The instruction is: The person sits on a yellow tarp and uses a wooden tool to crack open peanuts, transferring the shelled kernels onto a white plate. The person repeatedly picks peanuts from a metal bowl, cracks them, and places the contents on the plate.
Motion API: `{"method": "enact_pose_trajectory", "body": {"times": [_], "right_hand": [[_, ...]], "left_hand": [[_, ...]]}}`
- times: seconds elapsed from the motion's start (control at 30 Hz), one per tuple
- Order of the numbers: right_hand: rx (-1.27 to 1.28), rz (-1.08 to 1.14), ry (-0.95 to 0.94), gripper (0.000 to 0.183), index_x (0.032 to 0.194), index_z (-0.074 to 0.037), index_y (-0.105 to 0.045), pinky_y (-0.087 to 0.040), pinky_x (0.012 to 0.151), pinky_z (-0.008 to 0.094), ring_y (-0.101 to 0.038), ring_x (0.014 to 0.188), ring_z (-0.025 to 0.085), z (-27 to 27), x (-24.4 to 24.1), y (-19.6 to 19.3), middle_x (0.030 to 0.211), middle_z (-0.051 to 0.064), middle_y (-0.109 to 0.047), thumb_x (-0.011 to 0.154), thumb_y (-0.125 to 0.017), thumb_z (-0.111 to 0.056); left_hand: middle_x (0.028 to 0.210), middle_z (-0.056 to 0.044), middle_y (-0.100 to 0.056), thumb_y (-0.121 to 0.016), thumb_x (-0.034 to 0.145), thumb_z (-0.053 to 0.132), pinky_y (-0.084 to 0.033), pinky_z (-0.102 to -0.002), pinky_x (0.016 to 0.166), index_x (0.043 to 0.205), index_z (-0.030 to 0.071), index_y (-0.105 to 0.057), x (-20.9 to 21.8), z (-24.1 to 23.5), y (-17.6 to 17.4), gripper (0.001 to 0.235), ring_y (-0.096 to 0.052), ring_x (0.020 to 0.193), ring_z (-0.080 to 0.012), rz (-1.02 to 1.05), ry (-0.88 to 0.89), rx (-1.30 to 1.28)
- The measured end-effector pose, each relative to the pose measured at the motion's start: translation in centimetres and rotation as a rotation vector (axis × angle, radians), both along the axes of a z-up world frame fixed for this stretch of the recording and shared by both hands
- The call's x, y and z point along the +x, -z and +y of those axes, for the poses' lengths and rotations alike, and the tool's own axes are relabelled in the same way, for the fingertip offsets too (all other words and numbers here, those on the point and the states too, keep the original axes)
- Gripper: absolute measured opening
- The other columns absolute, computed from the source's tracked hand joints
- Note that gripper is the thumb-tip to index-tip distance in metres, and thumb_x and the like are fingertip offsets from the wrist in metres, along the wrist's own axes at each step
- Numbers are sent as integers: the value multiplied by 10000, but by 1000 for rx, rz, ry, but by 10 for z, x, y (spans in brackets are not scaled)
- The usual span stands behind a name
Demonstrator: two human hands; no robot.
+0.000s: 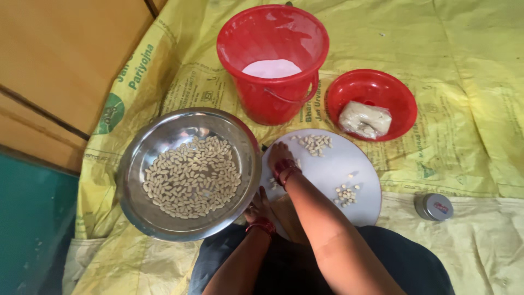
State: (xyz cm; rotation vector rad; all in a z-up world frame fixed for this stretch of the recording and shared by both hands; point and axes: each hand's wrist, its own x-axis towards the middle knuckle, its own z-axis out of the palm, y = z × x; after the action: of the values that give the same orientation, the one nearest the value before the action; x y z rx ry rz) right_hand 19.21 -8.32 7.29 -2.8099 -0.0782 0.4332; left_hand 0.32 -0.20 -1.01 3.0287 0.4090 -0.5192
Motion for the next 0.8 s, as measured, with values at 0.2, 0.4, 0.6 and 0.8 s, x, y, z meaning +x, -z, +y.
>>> {"method": "enact_pose_trajectory", "body": {"times": [0.2,0.4,0.6,0.8], "right_hand": [[2,-99,-67,633,1403,109,-434,-273,1230,446,-312,1455,421,-30,42,29,1498,300,-411,841,-614,-122],[43,38,142,739,1410,82,-415,-345,1178,416,-380,1426,406,-39,44,17,1506,284,-409,804,-728,-203],[153,-111,-212,476,1349,-13,-591,-425,1100,424,-544,1295,374,-102,34,4,1379,221,-586,892,-656,-129],[182,249,-273,597,1410,-214,-613,-559,973,417,-673,1174,341,-106,-61,-20,1321,164,-665,862,-495,-11]], "left_hand": [[1711,-144,-31,-369,1046,197,-122,-657,1206,1644,274,-93,3,-3,6,663,-183,1545,-409,-30,-10,47],[1699,-102,-56,-348,1050,202,-121,-673,1197,1626,288,-113,4,-1,22,628,-188,1543,-375,-200,-11,25],[1733,-103,-34,-365,1047,218,-122,-670,1200,1660,265,-62,-1,-3,13,685,-192,1545,-376,-78,13,-23],[1733,-57,11,-370,1024,197,-102,-671,1199,1656,273,-41,2,-4,-3,717,-190,1548,-355,-24,-12,-56]]}}
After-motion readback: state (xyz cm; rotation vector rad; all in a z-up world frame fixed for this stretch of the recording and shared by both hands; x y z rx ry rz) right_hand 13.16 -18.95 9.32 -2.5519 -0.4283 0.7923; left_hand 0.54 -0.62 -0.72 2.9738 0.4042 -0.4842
